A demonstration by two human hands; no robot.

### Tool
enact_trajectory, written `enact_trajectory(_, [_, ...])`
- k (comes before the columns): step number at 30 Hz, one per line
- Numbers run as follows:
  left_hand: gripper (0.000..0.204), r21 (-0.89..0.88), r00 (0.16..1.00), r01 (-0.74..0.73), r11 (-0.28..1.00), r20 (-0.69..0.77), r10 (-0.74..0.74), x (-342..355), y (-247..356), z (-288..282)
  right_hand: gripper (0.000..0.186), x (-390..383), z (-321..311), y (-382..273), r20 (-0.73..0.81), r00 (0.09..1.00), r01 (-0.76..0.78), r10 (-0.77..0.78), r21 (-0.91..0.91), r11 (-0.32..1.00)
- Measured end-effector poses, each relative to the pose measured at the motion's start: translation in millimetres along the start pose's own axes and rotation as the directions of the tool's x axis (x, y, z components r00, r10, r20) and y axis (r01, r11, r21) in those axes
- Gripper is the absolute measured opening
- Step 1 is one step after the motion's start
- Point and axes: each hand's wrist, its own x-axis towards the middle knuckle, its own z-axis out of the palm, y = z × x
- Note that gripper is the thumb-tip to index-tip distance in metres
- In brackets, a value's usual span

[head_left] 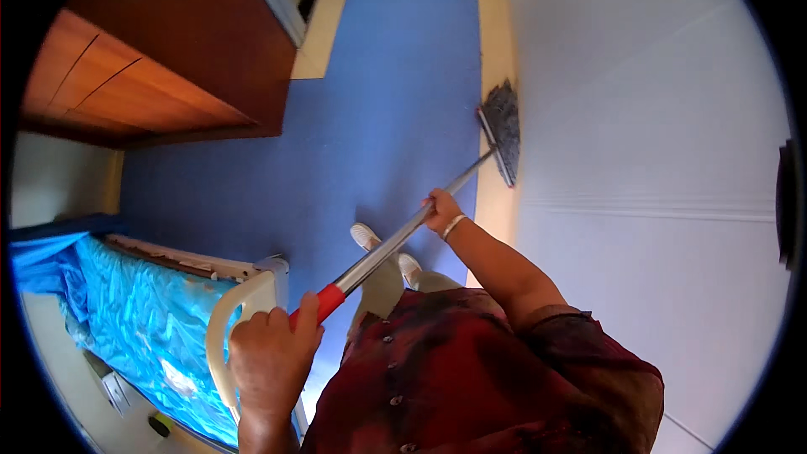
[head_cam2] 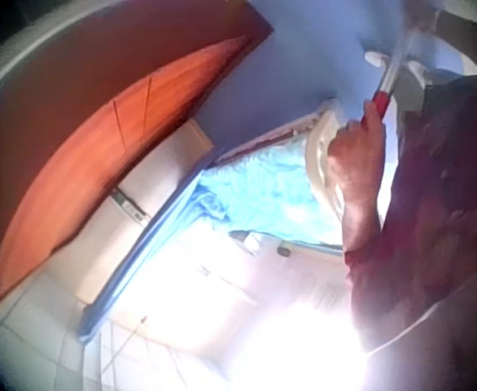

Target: The person mops the floor in a room using a dust mop, moving it around the base of a bed, near a desk, and into the corner by a door.

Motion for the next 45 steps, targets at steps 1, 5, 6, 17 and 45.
enact_trajectory(1, [0.033, -0.015, 1.000, -0.005, 1.000, -0.020, 0.004, 1, -3, 3, 0.013, 4, -5, -1, -0.005, 1.000, 0.008, -0.009, -0.058, 0.998])
enact_trajectory(5, [0.032, -0.074, 0.998, 0.062, 0.995, 0.037, -0.059, -11, -20, 16, 0.011, -7, 27, 7, -0.192, 0.981, -0.074, 0.034, -0.208, 0.975])
enact_trajectory(6, [0.031, -0.109, 0.991, 0.099, 0.989, 0.095, -0.089, -16, -23, 16, 0.010, -6, 28, 13, -0.198, 0.978, -0.127, 0.068, -0.302, 0.945])
enact_trajectory(17, [0.030, 0.025, 0.613, 0.726, 0.687, 0.426, -0.665, -133, -55, -34, 0.013, -66, 137, 195, -0.148, 0.929, -0.349, 0.339, -0.656, 0.669])
enact_trajectory(45, [0.031, -0.062, 0.726, 0.629, 0.775, 0.403, -0.558, 149, -89, 7, 0.006, 127, 307, -12, 0.046, 0.999, 0.032, -0.012, -0.466, 0.884])
